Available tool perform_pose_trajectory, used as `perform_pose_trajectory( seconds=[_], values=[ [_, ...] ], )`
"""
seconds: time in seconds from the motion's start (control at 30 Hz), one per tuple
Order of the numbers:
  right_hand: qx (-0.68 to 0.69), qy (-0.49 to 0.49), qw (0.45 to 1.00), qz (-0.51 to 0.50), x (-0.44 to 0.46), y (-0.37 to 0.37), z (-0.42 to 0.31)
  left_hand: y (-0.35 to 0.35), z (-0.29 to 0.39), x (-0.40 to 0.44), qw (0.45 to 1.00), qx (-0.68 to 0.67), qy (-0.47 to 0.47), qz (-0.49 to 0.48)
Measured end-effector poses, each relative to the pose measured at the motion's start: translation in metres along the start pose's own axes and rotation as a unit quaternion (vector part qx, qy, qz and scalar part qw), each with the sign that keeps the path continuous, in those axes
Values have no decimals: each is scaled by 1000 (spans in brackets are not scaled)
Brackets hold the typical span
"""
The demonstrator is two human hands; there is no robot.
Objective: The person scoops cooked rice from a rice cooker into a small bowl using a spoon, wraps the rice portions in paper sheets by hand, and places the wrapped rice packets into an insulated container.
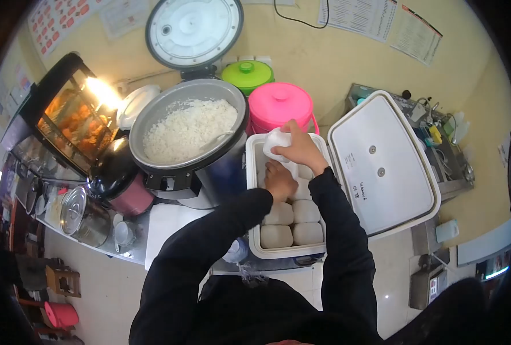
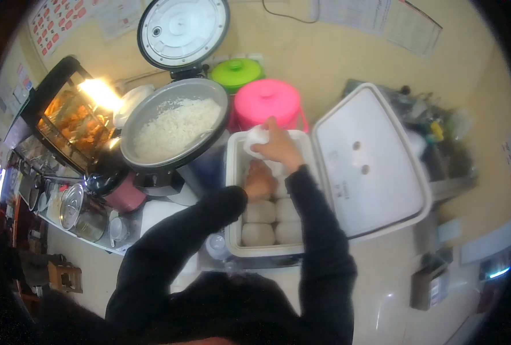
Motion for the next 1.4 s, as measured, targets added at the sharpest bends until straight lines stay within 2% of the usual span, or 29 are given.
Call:
perform_pose_trajectory(
  seconds=[0.1, 0.17, 0.3, 0.4, 0.47, 0.53, 0.6, 0.63, 0.7, 0.73, 0.8, 0.83, 0.9, 1.0, 1.1, 1.2, 1.23, 1.33, 1.37, 1.4],
  values=[
    [-37, 4, 999, -12, -4, -19, -3, -35, -24, 11, 994, 17, -107, 31],
    [-93, 13, 995, 21, -15, -31, -14, -24, -21, 9, 972, 44, -229, -3],
    [-197, 25, 980, -3, -19, -43, -25, 15, -4, -19, 923, 39, -381, -44],
    [-194, 28, 980, -38, -22, -41, -22, 1, -14, -18, 918, 81, -387, 36],
    [-160, 22, 986, -49, -15, -40, -14, -18, -23, -4, 955, 39, -295, -7],
    [-154, 0, 986, -57, -11, -42, -5, -3, -10, -16, 962, 60, -264, 15],
    [-131, 4, 989, -61, -4, -46, 8, 23, 9, -52, 940, 146, -292, 101],
    [-111, 14, 992, -60, -6, -47, 16, 22, 14, -58, 941, 221, -250, 57],
    [-81, -10, 992, -98, -7, -47, 21, 22, 12, -79, 891, 281, -327, 140],
    [-112, 18, 991, -77, -9, -51, 21, 27, 15, -89, 860, 308, -364, 182],
    [-171, 75, 982, -33, -11, -63, 17, 48, 16, -112, 879, 246, -400, 80],
    [-193, 84, 976, -63, -9, -67, 16, 61, 15, -125, 884, 214, -415, 26],
    [-233, 101, 960, -120, 0, -73, 11, 85, 1, -142, 893, 141, -427, 41],
    [-293, 113, 938, -144, 7, -86, 12, 117, -10, -146, 899, 7, -436, 45],
    [-106, -37, 953, -280, 16, -59, 17, 126, -17, -146, 890, -82, -444, 66],
    [44, -121, 949, -288, 13, -47, 36, 125, -18, -141, 899, -133, -407, 89],
    [37, -111, 952, -281, 12, -47, 36, 124, -17, -138, 905, -148, -386, 94],
    [-54, -20, 963, -264, 6, -53, 27, 134, -16, -105, 885, -151, -395, 194],
    [-99, 46, 964, -244, 4, -64, 31, 137, -15, -93, 886, -162, -381, 208],
    [-160, 62, 960, -223, 0, -72, 27, 140, -15, -83, 887, -172, -366, 221]
  ],
)
Point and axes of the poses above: each hand's wrist, its own x-axis towards the middle knuckle, its own y-axis out of the back of the hand, z = x × y, the point moved 2 cm from there along x, towards the middle knuckle, and after that the axes turned 15 degrees about z, right-handed, at the moved point
